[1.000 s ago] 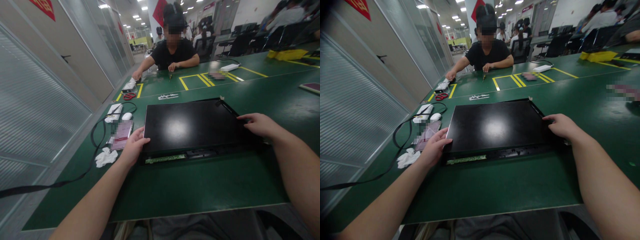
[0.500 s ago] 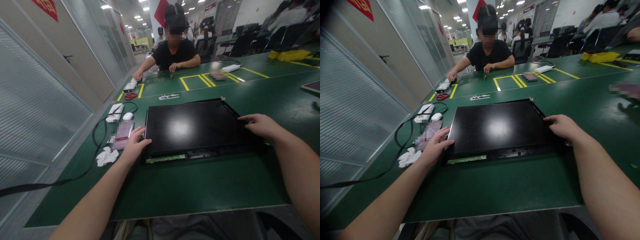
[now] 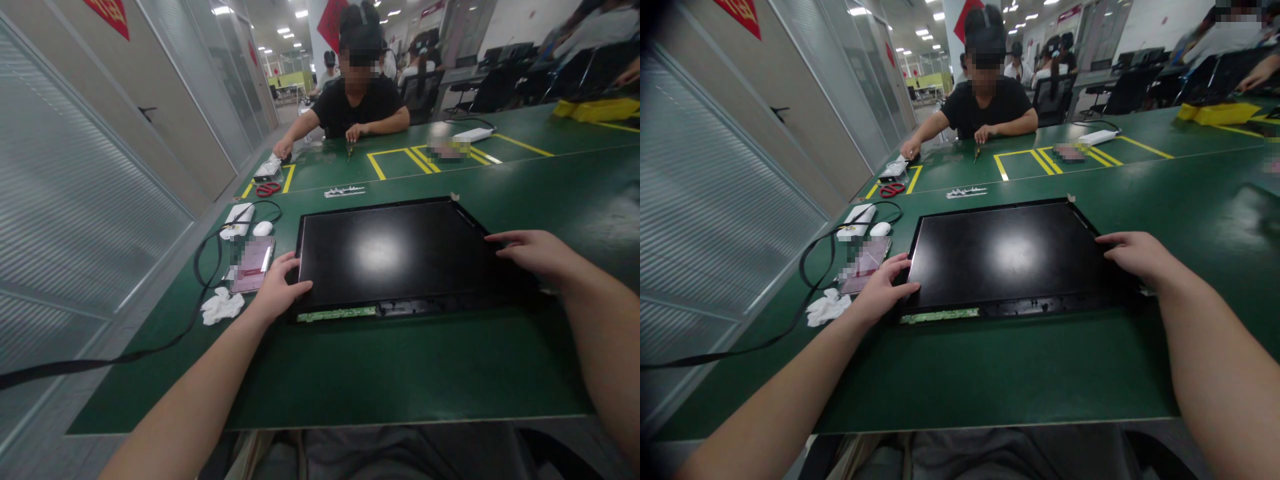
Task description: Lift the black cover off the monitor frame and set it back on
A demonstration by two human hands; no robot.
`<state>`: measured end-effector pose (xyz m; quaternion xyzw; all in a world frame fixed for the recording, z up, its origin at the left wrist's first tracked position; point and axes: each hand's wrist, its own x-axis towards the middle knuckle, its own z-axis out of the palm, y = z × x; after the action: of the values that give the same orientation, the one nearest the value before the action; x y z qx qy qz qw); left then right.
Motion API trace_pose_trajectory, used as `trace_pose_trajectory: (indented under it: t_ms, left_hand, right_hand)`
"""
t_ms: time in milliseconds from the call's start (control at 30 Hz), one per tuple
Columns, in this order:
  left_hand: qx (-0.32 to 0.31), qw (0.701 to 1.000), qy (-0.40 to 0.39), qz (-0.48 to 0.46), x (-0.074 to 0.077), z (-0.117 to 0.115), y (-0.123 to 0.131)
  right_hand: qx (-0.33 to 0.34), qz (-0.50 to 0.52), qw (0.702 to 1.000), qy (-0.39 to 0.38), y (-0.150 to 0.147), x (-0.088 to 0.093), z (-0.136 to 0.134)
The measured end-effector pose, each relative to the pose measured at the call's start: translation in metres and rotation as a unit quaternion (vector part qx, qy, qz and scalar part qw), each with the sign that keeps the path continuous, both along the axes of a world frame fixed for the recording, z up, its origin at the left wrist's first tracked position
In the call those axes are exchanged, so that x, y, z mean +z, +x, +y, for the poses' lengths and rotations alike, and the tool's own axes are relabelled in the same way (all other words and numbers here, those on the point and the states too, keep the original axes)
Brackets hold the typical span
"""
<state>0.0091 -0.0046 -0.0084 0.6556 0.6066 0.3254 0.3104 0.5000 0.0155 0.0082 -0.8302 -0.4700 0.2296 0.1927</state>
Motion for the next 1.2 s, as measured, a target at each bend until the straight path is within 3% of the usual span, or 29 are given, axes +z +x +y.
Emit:
trace_pose_trajectory:
  t_ms: [433, 900, 1200]
  left_hand:
    - [-0.007, 0.999, 0.015, 0.032, 0.003, -0.001, 0.000]
    - [0.024, 0.999, 0.013, -0.039, -0.001, 0.001, 0.002]
    - [0.046, 0.992, 0.013, -0.118, -0.002, 0.002, 0.005]
  right_hand:
    - [-0.001, 0.012, 1.000, 0.019, 0.009, -0.006, 0.005]
    - [-0.008, 0.006, 1.000, 0.002, 0.001, 0.000, 0.002]
    - [0.013, 0.007, 1.000, 0.019, 0.012, -0.007, 0.007]
